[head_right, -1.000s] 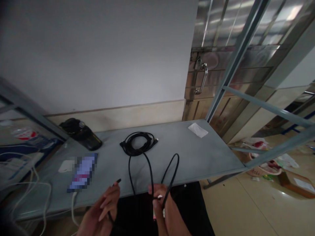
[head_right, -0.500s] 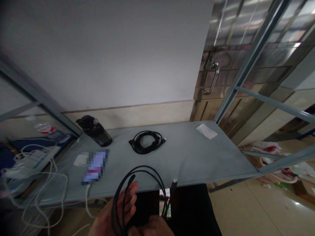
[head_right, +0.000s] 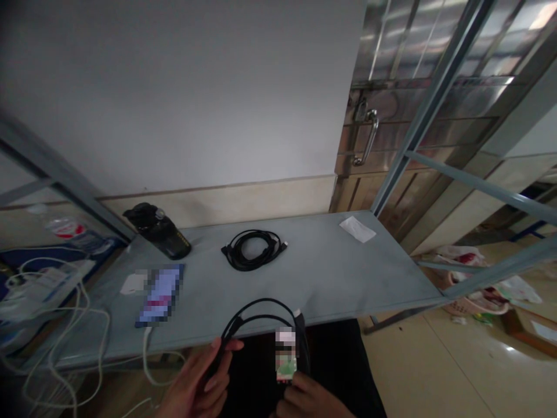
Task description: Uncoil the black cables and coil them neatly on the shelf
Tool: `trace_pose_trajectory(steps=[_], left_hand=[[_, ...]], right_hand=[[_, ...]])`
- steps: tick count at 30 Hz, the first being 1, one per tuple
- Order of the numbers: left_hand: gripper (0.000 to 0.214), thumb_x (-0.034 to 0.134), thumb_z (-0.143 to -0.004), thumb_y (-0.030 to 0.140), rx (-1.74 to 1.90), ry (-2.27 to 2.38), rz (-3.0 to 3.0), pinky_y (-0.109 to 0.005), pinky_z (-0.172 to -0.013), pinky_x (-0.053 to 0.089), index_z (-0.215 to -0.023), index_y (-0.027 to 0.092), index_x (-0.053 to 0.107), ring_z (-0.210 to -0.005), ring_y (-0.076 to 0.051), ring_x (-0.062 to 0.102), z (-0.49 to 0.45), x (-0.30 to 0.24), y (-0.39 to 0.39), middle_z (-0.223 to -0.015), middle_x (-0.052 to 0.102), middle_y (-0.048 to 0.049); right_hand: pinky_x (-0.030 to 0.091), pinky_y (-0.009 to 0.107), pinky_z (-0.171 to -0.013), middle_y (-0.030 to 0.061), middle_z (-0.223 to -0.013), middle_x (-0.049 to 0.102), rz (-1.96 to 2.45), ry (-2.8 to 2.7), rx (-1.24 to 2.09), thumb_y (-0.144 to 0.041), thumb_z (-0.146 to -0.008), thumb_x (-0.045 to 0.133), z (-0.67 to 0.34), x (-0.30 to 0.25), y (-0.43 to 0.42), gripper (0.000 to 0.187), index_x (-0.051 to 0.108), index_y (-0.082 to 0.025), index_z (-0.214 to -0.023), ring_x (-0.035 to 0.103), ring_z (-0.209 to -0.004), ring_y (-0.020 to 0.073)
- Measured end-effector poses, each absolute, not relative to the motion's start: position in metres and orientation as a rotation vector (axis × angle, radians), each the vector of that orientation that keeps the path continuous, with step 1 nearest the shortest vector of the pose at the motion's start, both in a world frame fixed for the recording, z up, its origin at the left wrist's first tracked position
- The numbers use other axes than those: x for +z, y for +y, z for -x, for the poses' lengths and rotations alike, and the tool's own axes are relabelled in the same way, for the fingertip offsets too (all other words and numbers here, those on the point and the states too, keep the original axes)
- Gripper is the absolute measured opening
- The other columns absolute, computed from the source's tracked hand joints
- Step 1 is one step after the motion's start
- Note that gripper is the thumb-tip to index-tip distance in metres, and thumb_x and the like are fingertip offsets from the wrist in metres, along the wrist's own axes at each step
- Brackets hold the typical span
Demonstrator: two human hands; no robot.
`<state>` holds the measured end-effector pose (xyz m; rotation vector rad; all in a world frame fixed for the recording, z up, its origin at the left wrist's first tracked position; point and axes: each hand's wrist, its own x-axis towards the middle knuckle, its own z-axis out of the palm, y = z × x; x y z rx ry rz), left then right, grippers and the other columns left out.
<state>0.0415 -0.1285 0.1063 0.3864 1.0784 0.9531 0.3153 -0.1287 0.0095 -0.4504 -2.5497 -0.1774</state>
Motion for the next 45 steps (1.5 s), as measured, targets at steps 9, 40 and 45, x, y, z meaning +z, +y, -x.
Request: trace_pose_trajectory(steps=[9,40,45], left_hand=[[0.08,0.094,-0.075,0.082,1.1,1.181,-0.601,-0.019,-0.044,0.014,-0.116,0.015,0.078,-0.05,-0.003,0.014,-0.045,0.095,-0.068,-0.066,0.031,0.0132],[0.066,0.07,-0.102,0.068,1.19,1.457,-1.279,-0.035,-0.06,0.058,-0.144,0.018,0.067,-0.062,-0.02,0.059,-0.077,0.039,0.024,-0.08,0.065,0.0002],[0.05,0.067,-0.107,0.055,1.232,1.521,-1.482,-0.042,-0.102,0.059,-0.144,0.021,0.071,-0.114,-0.031,0.077,-0.076,0.038,0.021,-0.127,0.081,-0.0137]], right_hand=[[0.052,0.06,-0.127,0.0102,-0.147,0.074,0.79,-2.455,-0.029,-0.013,-0.109,0.067,-0.361,0.051,-0.062,0.021,0.078,-0.029,-0.119,0.062,-0.148,0.0302],[0.066,0.046,-0.092,0.0168,-0.145,0.076,1.226,-1.374,0.707,-0.053,-0.111,0.06,-0.348,0.033,0.064,0.029,0.068,-0.025,-0.114,0.078,-0.12,0.0299],[0.067,0.038,-0.076,0.0188,-0.151,0.074,1.176,-1.343,0.701,-0.05,-0.116,0.052,-0.359,0.036,0.081,0.026,0.057,-0.026,-0.127,0.084,-0.1,0.0246]])
